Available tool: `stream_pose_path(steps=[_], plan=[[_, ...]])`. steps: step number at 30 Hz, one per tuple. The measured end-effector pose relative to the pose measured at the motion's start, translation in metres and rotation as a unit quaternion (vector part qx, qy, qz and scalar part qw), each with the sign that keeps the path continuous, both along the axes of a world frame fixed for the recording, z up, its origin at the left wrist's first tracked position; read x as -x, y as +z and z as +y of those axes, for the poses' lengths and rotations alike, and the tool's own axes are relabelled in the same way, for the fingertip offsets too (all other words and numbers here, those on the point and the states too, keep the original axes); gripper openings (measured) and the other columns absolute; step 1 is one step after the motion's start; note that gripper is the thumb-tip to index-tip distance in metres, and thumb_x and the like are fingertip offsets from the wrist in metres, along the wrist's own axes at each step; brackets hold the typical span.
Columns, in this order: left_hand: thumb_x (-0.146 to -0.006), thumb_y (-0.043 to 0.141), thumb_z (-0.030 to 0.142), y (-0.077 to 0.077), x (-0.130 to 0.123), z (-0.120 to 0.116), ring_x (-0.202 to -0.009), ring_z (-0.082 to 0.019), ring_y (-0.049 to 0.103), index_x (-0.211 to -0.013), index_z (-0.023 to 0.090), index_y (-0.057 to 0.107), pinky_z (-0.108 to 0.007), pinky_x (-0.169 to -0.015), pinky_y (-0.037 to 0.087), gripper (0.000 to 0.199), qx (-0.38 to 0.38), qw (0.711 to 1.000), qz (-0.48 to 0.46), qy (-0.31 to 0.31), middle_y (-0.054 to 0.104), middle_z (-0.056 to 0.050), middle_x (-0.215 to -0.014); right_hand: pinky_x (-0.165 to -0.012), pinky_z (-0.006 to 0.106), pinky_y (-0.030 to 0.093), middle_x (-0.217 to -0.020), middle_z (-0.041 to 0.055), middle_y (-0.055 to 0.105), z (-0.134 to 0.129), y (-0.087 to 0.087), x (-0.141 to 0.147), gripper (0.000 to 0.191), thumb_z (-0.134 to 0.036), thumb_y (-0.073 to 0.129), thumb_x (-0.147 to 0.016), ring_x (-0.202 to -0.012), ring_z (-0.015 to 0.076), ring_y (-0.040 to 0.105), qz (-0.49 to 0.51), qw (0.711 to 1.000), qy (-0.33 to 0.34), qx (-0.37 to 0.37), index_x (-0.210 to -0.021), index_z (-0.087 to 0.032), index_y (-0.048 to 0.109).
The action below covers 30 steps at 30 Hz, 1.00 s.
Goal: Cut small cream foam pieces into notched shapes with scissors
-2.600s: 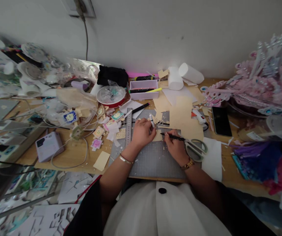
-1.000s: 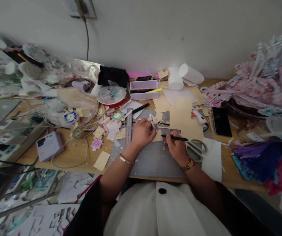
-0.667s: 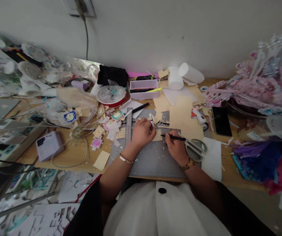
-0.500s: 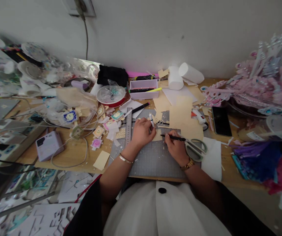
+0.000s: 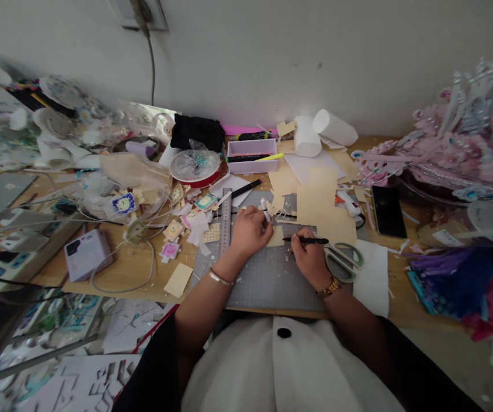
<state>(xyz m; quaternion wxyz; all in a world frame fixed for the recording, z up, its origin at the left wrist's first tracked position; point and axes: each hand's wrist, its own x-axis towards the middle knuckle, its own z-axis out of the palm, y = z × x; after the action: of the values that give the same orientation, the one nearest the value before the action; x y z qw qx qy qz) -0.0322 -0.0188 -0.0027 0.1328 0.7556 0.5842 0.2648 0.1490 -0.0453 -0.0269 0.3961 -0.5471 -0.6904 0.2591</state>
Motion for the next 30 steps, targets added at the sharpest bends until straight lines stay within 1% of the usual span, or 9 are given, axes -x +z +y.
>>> stream_pose_path(steps=[5,12,17,21,30], plan=[[-0.081,0.056,0.022,-0.0016,0.0001,0.0002,-0.088,-0.026,0.062,-0.076,0.019,0.059,-0.041,-0.081,0.042,0.007,-0.002,1.0,0.004,0.0,0.068,-0.007,-0.076,-0.059,0.031,0.036,-0.058,-0.0033,0.047,-0.0007,-0.0006,0.0007,0.023,-0.03,0.046,-0.091,-0.055,0.0163,0.046,0.001,1.0,-0.02,-0.004,-0.069,-0.025,0.041],[-0.081,0.056,0.022,-0.002,-0.0003,0.0009,-0.088,-0.027,0.062,-0.074,0.019,0.058,-0.041,-0.08,0.043,0.008,-0.005,1.0,0.009,0.0,0.067,-0.008,-0.076,-0.061,0.031,0.037,-0.061,-0.0016,0.052,-0.0004,-0.0006,0.0003,0.021,-0.032,0.046,-0.091,-0.058,0.0173,0.05,0.009,1.0,-0.003,0.008,-0.071,-0.025,0.044],[-0.081,0.057,0.021,-0.0032,-0.0001,0.0009,-0.088,-0.027,0.062,-0.074,0.019,0.058,-0.041,-0.08,0.043,0.007,-0.009,1.0,0.01,0.002,0.067,-0.007,-0.076,-0.059,0.03,0.036,-0.057,-0.0034,0.047,-0.0018,0.0001,-0.0019,0.025,-0.03,0.047,-0.091,-0.054,0.0156,0.047,0.045,0.999,-0.009,0.004,-0.066,-0.025,0.043],[-0.081,0.056,0.021,-0.003,0.0,0.0008,-0.087,-0.026,0.062,-0.075,0.02,0.058,-0.041,-0.08,0.043,0.007,-0.013,1.0,0.006,0.002,0.067,-0.006,-0.074,-0.058,0.03,0.035,-0.055,-0.0039,0.045,-0.0027,0.0027,-0.0017,0.027,-0.029,0.047,-0.09,-0.053,0.0151,0.045,0.038,0.999,0.003,0.011,-0.064,-0.025,0.042],[-0.08,0.057,0.021,-0.0046,0.0002,0.0012,-0.088,-0.026,0.063,-0.074,0.019,0.059,-0.041,-0.08,0.043,0.007,-0.016,1.0,0.005,0.004,0.068,-0.007,-0.076,-0.059,0.031,0.035,-0.057,-0.0026,0.048,-0.0022,0.0057,-0.0009,0.025,-0.03,0.046,-0.09,-0.055,0.0166,0.047,0.007,1.0,0.013,0.019,-0.066,-0.025,0.042]])
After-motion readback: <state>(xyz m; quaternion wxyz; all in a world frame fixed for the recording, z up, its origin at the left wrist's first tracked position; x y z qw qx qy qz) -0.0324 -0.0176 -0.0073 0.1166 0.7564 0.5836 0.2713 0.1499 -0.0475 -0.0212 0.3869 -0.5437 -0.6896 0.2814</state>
